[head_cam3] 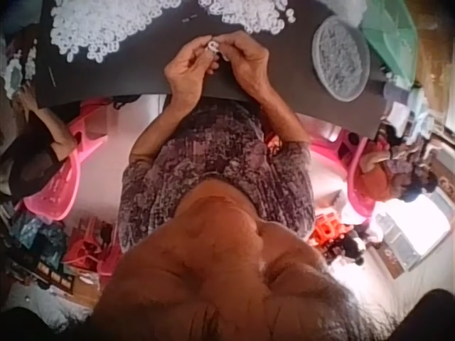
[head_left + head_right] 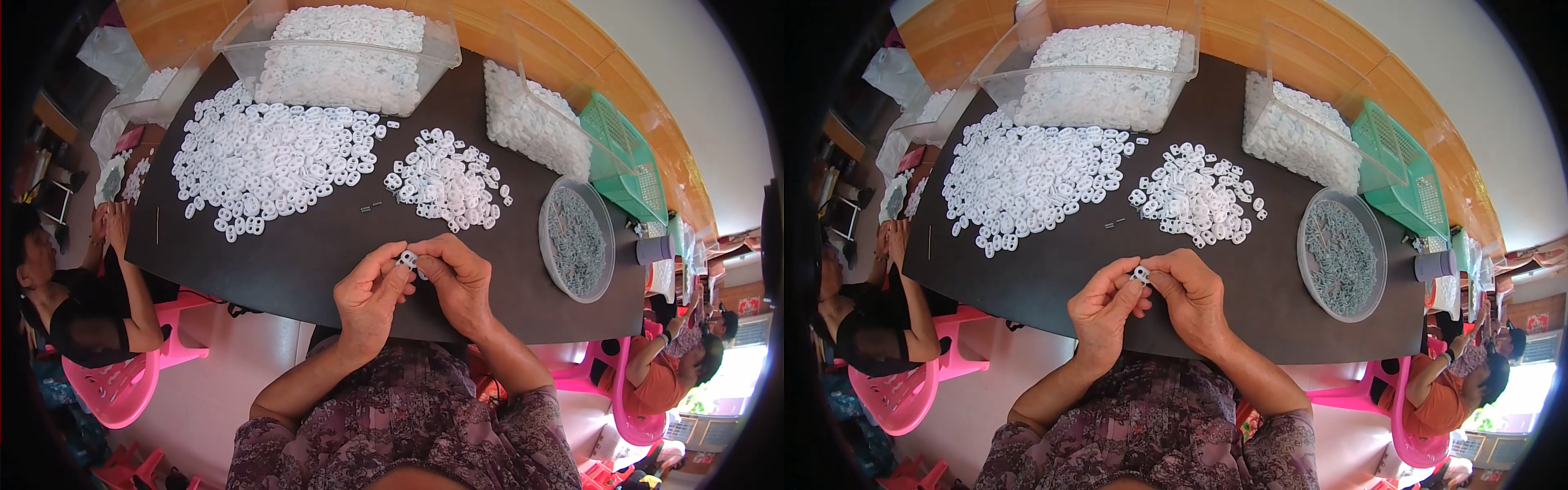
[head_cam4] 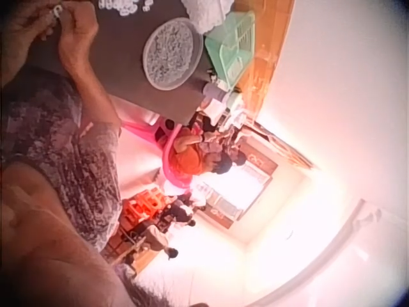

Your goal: The recorder is assembling small white plastic components by hand on a workbench.

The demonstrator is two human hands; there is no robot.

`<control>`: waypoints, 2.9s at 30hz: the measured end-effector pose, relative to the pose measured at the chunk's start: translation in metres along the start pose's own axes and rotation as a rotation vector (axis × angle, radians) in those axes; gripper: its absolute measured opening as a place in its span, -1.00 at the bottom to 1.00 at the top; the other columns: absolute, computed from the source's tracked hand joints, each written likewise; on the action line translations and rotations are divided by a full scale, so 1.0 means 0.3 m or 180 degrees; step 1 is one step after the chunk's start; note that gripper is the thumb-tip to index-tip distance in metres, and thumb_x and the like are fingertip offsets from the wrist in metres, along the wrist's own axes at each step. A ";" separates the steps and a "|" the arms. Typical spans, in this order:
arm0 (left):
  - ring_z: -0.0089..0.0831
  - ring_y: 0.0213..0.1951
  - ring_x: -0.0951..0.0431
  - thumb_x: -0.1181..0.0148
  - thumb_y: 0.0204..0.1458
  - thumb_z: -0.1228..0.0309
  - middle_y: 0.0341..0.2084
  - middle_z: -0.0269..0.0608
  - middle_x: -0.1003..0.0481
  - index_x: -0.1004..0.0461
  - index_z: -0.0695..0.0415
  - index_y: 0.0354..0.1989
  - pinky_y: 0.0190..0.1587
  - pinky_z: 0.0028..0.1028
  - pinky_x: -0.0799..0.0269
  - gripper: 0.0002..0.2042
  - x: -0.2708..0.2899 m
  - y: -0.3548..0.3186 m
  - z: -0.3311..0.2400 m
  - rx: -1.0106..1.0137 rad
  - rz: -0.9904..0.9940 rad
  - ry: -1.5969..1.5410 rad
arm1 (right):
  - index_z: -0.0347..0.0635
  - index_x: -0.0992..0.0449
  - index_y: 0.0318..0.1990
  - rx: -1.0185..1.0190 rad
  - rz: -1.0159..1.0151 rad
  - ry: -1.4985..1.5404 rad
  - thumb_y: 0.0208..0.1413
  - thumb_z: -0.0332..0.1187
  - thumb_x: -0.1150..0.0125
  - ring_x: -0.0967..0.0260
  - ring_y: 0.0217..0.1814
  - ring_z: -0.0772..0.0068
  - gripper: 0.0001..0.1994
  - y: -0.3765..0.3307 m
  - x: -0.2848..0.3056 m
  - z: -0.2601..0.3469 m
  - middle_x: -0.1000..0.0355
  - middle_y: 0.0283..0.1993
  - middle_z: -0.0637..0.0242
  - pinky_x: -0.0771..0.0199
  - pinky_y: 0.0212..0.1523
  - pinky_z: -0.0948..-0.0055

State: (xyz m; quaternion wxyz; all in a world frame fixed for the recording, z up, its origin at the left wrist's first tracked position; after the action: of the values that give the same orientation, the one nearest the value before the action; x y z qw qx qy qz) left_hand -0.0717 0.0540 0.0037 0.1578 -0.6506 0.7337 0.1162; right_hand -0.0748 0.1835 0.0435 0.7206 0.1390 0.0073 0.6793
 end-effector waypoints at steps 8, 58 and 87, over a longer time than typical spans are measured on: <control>-0.62 -0.44 -0.45 -0.07 0.12 0.56 -0.38 -0.25 -0.51 -0.39 0.30 0.02 -0.37 -0.64 -0.38 -0.72 0.004 0.012 -0.005 -0.0132 0.0110 -0.0474 | -0.24 -0.48 -0.05 -0.0051 0.0281 0.0123 -0.04 -0.65 -0.22 -0.29 -0.30 0.61 -0.66 -0.016 -0.030 0.010 -0.35 -0.23 0.36 -0.34 -0.29 0.59; -0.65 -0.38 -0.39 -0.10 0.12 0.50 -0.39 -0.34 -0.41 -0.44 0.32 -0.11 -0.30 -0.67 -0.37 -0.80 0.016 -0.019 -0.075 -0.0877 -0.0026 -0.0218 | -0.38 -0.45 -0.10 0.1966 -0.0061 -0.1116 -0.21 -0.64 -0.29 -0.33 -0.47 0.30 -0.60 -0.060 -0.063 0.173 -0.46 -0.35 0.19 -0.31 -0.48 0.45; -0.65 -0.38 -0.37 -0.09 0.13 0.48 -0.36 -0.33 -0.37 -0.44 0.31 -0.04 -0.32 -0.68 -0.33 -0.75 0.002 -0.020 -0.094 -0.0746 0.0043 -0.0164 | -0.34 -0.46 -0.15 0.1810 -0.0157 -0.1117 -0.15 -0.54 -0.31 -0.36 -0.41 0.29 -0.67 -0.059 -0.044 0.202 -0.47 -0.35 0.23 -0.29 -0.42 0.42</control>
State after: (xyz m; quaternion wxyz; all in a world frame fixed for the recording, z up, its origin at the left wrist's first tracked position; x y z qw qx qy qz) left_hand -0.0680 0.0421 0.0297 0.0986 -0.6564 0.7152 0.2189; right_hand -0.0464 0.1583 0.0957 0.6595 0.4491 0.0758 0.5980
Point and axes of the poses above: each hand's wrist, its own y-axis towards the middle knuckle, its own x-axis out of the back of the hand, z = x × y, the point moved 9 cm from there along y, towards the middle knuckle
